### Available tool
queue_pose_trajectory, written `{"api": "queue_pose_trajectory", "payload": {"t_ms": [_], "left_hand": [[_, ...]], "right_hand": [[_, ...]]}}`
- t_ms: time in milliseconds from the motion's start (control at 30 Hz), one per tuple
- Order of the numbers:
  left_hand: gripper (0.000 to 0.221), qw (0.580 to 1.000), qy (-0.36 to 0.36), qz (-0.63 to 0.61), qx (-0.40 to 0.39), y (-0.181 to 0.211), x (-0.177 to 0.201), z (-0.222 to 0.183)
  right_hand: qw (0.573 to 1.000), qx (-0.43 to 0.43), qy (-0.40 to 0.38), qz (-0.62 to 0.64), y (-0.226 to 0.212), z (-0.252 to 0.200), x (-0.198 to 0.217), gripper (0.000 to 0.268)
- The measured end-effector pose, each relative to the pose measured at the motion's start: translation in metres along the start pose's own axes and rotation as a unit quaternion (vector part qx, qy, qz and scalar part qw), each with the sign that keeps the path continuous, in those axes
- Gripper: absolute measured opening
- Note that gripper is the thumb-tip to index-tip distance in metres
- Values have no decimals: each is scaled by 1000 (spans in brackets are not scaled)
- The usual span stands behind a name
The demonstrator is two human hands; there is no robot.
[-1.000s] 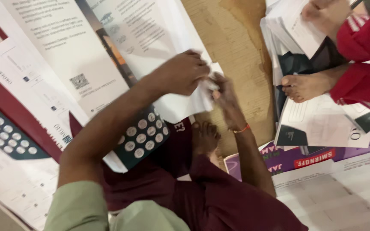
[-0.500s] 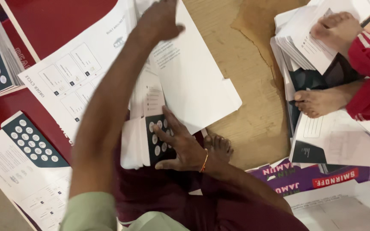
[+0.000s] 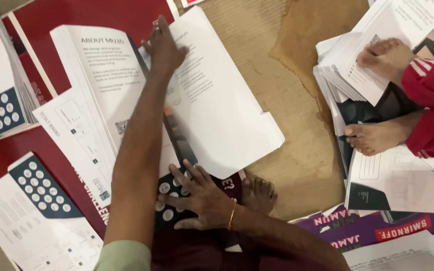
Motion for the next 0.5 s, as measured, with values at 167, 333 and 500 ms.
{"api": "queue_pose_trajectory", "payload": {"t_ms": [167,333,500], "left_hand": [[91,993,77,4,-87,-5,13,-20],[84,993,90,-14,-74,14,33,-42],[71,987,122,-46,-94,15,42,-48]], "right_hand": [[998,2,10,67,16,-4,15,63],[983,-121,133,46,61,-33,29,65],[903,-297,301,-77,113,-77,61,52]]}}
Point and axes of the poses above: each hand's wrist, its own z-axis towards the middle knuckle, its own x-axis out of the back of the hand, y = z × x, the point moved 1 cm from there along z, towards the middle knuckle, and after that the axes turned 7 degrees about -y, right-handed, at the moved point
